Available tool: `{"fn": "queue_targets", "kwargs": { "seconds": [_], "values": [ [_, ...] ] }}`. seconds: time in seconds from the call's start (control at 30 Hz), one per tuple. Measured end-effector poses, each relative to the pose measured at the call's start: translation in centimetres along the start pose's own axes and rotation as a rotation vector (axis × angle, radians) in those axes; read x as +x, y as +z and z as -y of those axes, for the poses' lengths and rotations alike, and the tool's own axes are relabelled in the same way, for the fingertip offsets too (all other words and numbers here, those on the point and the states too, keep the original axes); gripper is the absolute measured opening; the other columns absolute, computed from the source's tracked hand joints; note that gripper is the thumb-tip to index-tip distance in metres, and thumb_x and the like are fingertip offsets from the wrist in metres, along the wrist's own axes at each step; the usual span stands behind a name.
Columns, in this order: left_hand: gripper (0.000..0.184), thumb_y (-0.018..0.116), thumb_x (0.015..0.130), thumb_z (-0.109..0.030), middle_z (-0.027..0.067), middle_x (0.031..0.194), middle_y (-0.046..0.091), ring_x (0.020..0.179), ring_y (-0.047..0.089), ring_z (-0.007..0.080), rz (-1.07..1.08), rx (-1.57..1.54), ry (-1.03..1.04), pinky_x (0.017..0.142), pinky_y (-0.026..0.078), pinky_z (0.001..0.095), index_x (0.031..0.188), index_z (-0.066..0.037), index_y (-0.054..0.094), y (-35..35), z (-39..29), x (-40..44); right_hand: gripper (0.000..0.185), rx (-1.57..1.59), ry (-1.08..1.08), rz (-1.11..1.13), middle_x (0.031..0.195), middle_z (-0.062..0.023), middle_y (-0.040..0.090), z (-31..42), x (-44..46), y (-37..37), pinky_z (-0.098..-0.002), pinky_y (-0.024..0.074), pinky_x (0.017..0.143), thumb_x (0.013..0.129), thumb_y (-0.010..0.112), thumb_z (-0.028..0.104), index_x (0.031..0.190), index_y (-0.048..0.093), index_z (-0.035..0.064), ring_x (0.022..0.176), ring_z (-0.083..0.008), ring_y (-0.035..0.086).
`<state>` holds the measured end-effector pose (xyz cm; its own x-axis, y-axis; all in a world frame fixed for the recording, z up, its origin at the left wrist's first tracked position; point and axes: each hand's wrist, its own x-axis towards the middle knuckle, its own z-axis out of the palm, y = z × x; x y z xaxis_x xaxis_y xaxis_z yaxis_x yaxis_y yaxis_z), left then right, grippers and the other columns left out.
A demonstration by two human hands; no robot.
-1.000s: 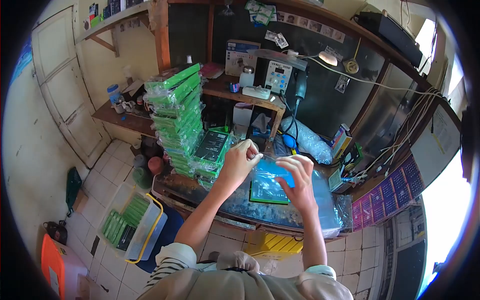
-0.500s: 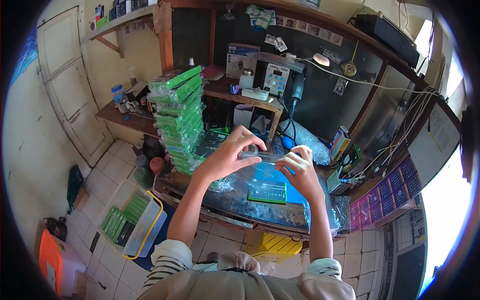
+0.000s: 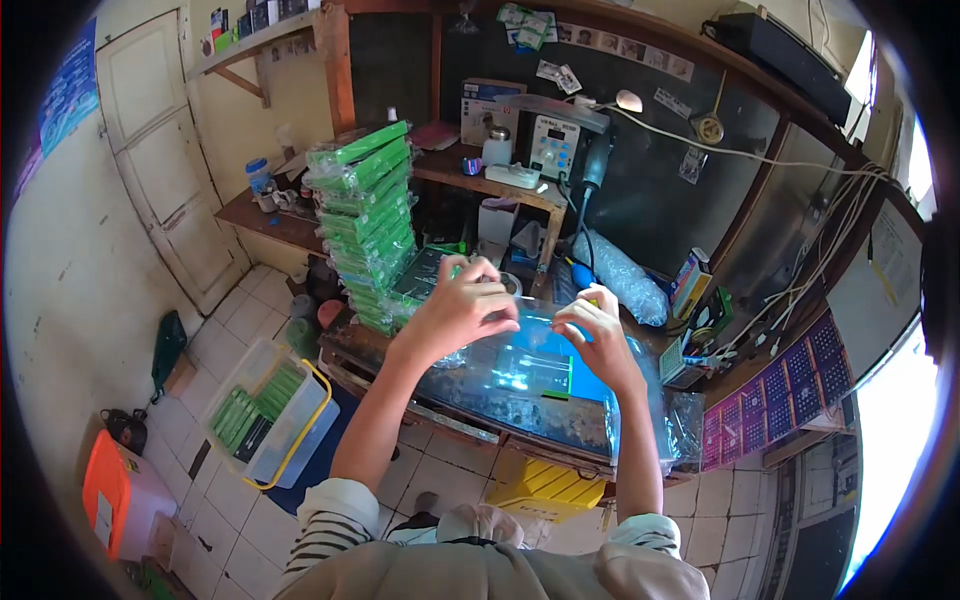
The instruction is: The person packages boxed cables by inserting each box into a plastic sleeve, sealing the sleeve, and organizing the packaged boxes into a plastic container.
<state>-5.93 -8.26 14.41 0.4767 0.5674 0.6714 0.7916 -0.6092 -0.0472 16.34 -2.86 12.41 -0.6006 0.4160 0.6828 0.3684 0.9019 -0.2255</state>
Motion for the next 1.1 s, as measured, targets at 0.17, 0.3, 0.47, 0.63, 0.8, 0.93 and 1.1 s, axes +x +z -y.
{"fn": "queue_targets", "kwargs": {
  "seconds": [0.17,0.3,0.47,0.63,0.8,0.93,1.1],
  "values": [
    [0.015,0.072,0.067,-0.016,-0.0034,0.071,0.056,0.079,0.050,0.0175,-0.138,-0.126,-0.089,0.077,0.036,0.0322,0.072,-0.011,0.058,-2.0,-2.3,0.2,0.014,0.177,0.070,-0.010,0.080,0.0007,0.058,0.4,-0.9,-2.0,-0.0359,0.0325,0.087,0.070,0.068,0.013,0.081,0.061,0.0095,0.089,-0.0215,0.045],
    [0.013,0.066,0.071,-0.006,0.0029,0.073,0.052,0.075,0.048,0.0221,-0.138,-0.259,-0.153,0.068,0.040,0.0323,0.077,-0.006,0.054,-2.9,-3.4,0.5,0.012,0.398,0.032,-0.026,0.084,-0.0007,0.060,0.3,-0.8,-2.1,-0.0342,0.0351,0.086,0.072,0.066,0.009,0.083,0.062,0.0086,0.088,-0.0208,0.047],
    [0.011,0.060,0.079,-0.007,0.0082,0.075,0.048,0.075,0.049,0.0254,-0.127,-0.367,-0.311,0.067,0.040,0.0341,0.083,-0.003,0.050,0.9,-1.0,-1.2,0.029,0.585,0.148,0.004,0.098,-0.0061,0.061,-2.7,-2.0,2.7,-0.0321,0.0391,0.087,0.073,0.058,-0.006,0.098,0.062,0.0079,0.097,-0.0232,0.051],
    [0.016,0.052,0.087,-0.017,0.0097,0.077,0.048,0.077,0.049,0.0256,-0.061,-0.427,-0.463,0.070,0.039,0.0329,0.084,-0.001,0.049,6.9,3.0,-4.3,0.056,0.421,0.299,0.167,0.132,-0.0115,0.038,-9.1,-7.4,10.2,-0.0376,0.0348,0.097,0.071,0.065,0.006,0.124,0.047,0.0122,0.118,-0.0296,0.041],
    [0.015,0.053,0.086,-0.016,0.0101,0.078,0.049,0.080,0.049,0.0264,-0.076,-0.418,-0.382,0.073,0.039,0.0340,0.083,-0.001,0.051,9.5,4.4,-4.7,0.078,0.089,0.506,0.647,0.134,-0.0079,0.037,-12.6,-11.8,13.3,-0.0466,0.0281,0.098,0.062,0.076,0.032,0.130,0.040,0.0187,0.122,-0.0309,0.035],
    [0.014,0.057,0.082,-0.014,0.0108,0.081,0.050,0.081,0.049,0.0278,-0.077,-0.479,-0.302,0.073,0.040,0.0362,0.082,-0.001,0.053,10.2,5.1,-2.9,0.092,0.067,0.666,0.807,0.133,-0.0120,0.036,-12.4,-10.7,13.0,-0.0535,0.0326,0.094,0.059,0.078,0.038,0.136,0.029,0.0238,0.124,-0.0335,0.029],
    [0.014,0.059,0.080,-0.014,0.0101,0.083,0.052,0.084,0.050,0.0271,-0.078,-0.512,-0.236,0.075,0.040,0.0355,0.085,-0.001,0.055,11.4,6.0,-1.3,0.103,-0.039,0.785,0.963,0.127,-0.0185,0.037,-12.1,-9.6,12.7,-0.0559,0.0354,0.091,0.049,0.082,0.042,0.133,0.031,0.0109,0.123,-0.0377,0.026]
  ]
}}
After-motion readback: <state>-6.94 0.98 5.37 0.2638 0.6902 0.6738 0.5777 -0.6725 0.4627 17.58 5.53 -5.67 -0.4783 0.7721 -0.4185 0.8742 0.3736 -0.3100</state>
